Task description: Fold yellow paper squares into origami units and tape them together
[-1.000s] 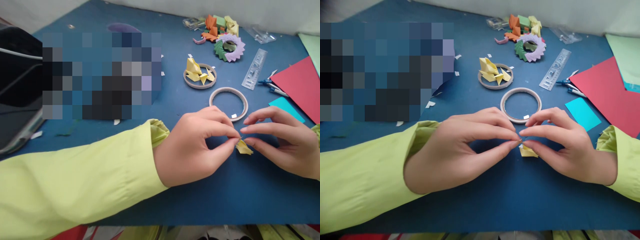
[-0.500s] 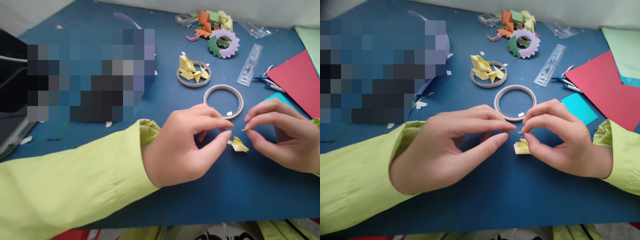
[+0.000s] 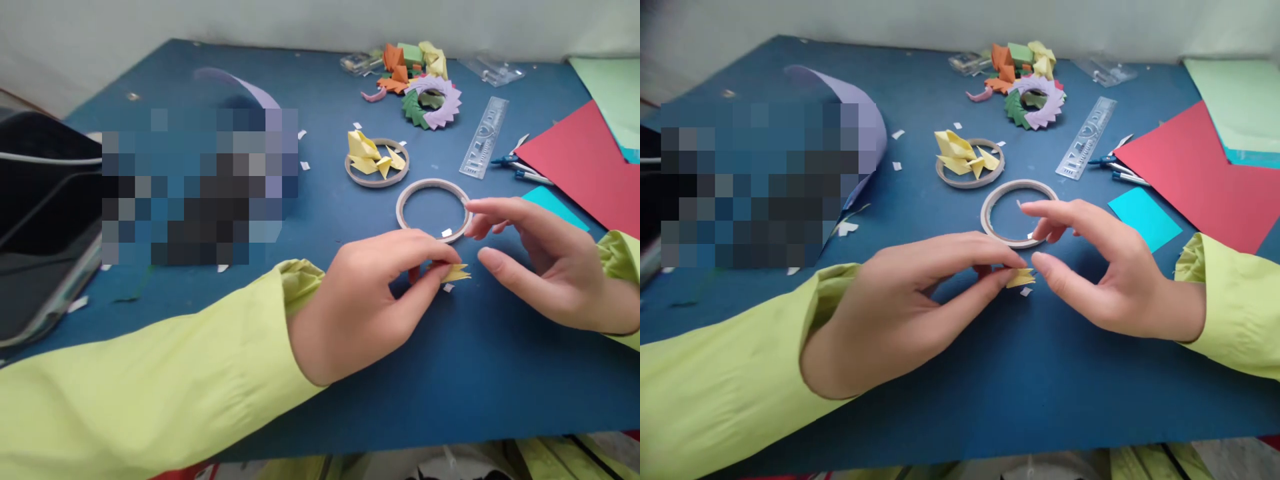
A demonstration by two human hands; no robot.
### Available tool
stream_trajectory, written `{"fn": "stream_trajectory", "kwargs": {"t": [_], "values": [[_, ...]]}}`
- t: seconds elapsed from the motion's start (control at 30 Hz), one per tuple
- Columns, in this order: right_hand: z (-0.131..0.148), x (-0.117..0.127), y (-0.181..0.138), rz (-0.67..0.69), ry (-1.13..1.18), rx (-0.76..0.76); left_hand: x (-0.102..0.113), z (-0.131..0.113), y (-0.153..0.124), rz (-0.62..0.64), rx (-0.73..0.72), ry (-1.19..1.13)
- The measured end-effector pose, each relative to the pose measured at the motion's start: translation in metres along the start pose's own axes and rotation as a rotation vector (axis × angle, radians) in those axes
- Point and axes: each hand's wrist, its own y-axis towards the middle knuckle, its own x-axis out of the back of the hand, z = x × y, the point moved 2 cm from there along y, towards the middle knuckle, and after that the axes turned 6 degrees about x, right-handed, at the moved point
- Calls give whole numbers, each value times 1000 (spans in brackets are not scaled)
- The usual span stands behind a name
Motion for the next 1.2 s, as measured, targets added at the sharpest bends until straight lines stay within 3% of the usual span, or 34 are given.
{"fn": "stream_trajectory", "kwargs": {"t": [0.3,0.4,0.63,0.87,1.03,1.2], "values": [[8,0,-1,118,-258,157,-6,3,-1,33,355,-437],[11,0,0,147,-254,193,-5,1,-1,41,344,-457],[16,-2,1,171,-246,173,-6,-3,-1,140,142,-328],[17,0,1,208,-254,176,-2,-5,-1,163,138,-299],[17,1,1,188,-294,155,0,-3,1,98,98,-159],[16,1,1,252,-144,113,0,2,3,105,200,-209]]}}
